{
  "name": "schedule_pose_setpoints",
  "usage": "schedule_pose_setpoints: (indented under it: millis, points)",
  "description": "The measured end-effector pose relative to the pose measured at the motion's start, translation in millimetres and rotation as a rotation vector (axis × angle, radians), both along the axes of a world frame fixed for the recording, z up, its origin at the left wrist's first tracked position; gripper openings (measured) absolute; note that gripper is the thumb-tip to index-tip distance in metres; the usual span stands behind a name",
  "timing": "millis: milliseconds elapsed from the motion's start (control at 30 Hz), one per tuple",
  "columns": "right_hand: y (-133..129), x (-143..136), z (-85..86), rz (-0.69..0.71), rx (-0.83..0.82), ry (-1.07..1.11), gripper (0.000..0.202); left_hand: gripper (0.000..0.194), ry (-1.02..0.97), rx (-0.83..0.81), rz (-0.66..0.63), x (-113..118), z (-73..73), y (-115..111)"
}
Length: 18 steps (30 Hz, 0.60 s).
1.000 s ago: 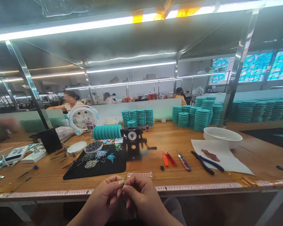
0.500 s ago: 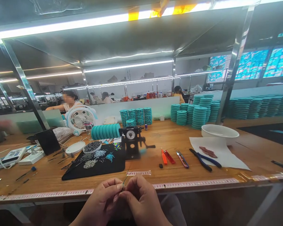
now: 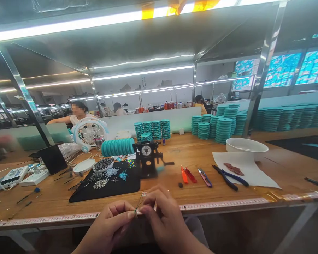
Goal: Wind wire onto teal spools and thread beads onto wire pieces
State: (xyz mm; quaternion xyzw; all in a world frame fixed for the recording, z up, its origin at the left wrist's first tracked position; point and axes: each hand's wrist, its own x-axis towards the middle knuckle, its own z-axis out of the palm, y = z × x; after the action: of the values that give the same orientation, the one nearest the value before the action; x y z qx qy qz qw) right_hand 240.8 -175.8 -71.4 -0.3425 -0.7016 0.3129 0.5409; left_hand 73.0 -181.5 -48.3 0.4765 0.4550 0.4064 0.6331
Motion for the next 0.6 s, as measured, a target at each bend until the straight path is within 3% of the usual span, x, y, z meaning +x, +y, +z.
schedule_pose_setpoints:
  millis: [100, 267, 433, 600]
  points:
    - [11, 9, 18.5, 0.122, 0.095, -0.263, 0.018, 0.024, 0.091, 0.056, -0.037, -5, 2.8, 2]
    - [29, 14, 34.8, 0.334, -0.044, -0.455, 0.012, 0.024, 0.175, 0.035, -0.095, -12, 3.3, 12]
    - [37, 13, 28.4, 0.479, -0.196, -0.345, 0.013, 0.03, 0.161, -0.026, -0.15, -14, -4.0, 24]
    - [40, 15, 14.6, 0.454, -0.241, -0.3, 0.011, 0.027, 0.186, -0.052, -0.176, -10, -1.3, 25]
